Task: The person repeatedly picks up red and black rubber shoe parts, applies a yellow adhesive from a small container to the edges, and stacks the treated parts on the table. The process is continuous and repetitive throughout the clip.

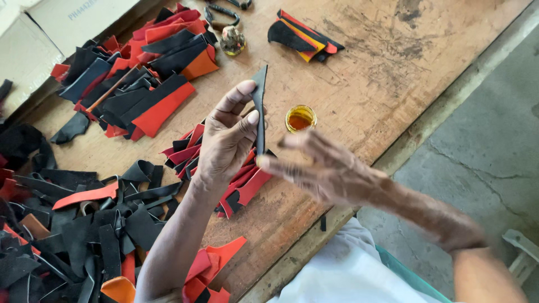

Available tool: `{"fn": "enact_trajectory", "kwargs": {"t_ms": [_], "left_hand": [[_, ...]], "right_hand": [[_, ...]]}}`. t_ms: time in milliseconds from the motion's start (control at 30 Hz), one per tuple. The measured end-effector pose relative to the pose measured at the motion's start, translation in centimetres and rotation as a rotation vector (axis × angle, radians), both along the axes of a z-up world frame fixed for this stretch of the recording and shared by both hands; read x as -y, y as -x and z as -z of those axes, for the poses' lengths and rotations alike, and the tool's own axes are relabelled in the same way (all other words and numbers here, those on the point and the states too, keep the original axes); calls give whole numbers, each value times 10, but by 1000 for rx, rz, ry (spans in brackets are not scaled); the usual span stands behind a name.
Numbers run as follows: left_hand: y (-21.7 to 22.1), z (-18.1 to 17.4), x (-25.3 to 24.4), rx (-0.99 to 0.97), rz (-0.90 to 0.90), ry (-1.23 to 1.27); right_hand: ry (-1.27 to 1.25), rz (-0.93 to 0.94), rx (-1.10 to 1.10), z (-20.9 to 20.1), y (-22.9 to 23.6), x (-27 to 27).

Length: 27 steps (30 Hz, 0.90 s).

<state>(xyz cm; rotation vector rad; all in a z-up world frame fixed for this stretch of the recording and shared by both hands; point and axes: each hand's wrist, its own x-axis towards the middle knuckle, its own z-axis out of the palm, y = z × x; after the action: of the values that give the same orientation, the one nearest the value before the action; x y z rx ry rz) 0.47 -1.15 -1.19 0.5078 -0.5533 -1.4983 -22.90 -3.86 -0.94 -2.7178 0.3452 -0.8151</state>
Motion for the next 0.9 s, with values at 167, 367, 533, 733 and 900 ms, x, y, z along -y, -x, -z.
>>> {"fn": "enact_trajectory", "kwargs": {"t_ms": [167, 367, 533, 733, 900], "left_hand": [[2, -1, -3, -35, 45, 14], [5, -5, -8, -27, 76, 27], [9, -8, -12, -51, 132, 1], [10, -12, -12, -51, 165, 29], [7, -12, -1, -12, 92, -24]], "right_hand": [[151, 160, -131, 3, 0, 12], [154, 147, 74, 11, -1, 20], [98, 304, -26, 13, -7, 38], [-73, 360, 88, 16, -7, 62], [-260, 98, -62, -3, -11, 30]]}}
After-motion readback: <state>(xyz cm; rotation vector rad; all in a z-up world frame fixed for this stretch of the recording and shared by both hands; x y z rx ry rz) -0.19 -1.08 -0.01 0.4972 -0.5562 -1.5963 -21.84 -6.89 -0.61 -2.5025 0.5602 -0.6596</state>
